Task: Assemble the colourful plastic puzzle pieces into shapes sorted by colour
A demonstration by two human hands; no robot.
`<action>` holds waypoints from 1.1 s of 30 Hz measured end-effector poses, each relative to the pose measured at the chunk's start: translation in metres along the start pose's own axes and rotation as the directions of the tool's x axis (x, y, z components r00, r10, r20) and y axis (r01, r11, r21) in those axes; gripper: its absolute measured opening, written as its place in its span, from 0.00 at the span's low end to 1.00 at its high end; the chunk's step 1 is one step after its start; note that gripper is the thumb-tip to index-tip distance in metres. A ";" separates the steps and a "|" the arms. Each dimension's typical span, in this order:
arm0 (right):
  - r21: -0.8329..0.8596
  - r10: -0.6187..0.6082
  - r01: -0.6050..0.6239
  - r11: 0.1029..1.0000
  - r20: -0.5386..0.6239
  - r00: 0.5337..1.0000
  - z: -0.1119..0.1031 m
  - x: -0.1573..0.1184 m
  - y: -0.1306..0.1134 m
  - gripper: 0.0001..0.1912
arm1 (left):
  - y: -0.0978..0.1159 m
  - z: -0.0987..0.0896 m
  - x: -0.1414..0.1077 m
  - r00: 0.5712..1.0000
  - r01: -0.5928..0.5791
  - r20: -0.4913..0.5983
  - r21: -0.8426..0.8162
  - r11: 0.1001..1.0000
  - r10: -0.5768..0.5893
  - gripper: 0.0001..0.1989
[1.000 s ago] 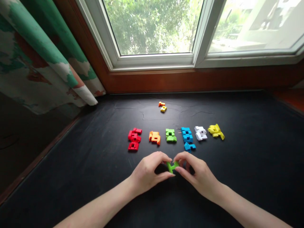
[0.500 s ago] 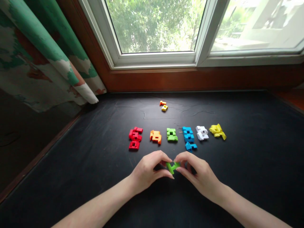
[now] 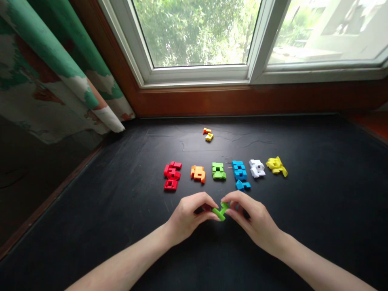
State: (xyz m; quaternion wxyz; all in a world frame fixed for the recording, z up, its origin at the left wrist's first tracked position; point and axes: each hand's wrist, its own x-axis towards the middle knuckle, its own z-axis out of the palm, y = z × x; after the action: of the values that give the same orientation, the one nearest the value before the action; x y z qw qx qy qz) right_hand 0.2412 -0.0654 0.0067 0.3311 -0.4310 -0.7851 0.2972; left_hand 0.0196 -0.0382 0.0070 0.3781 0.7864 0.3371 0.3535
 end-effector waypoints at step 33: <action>-0.013 0.021 -0.022 1.000 -0.045 0.999 -0.001 0.000 -0.001 0.03 | -0.003 0.000 -0.001 0.998 0.065 -0.001 -0.054 0.996 -0.065 0.18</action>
State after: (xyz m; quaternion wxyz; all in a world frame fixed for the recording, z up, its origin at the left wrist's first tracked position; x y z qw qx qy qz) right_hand 0.2415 -0.0658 0.0076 0.3424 -0.4480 -0.7749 0.2857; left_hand 0.0182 -0.0378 0.0045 0.4099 0.7640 0.3534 0.3512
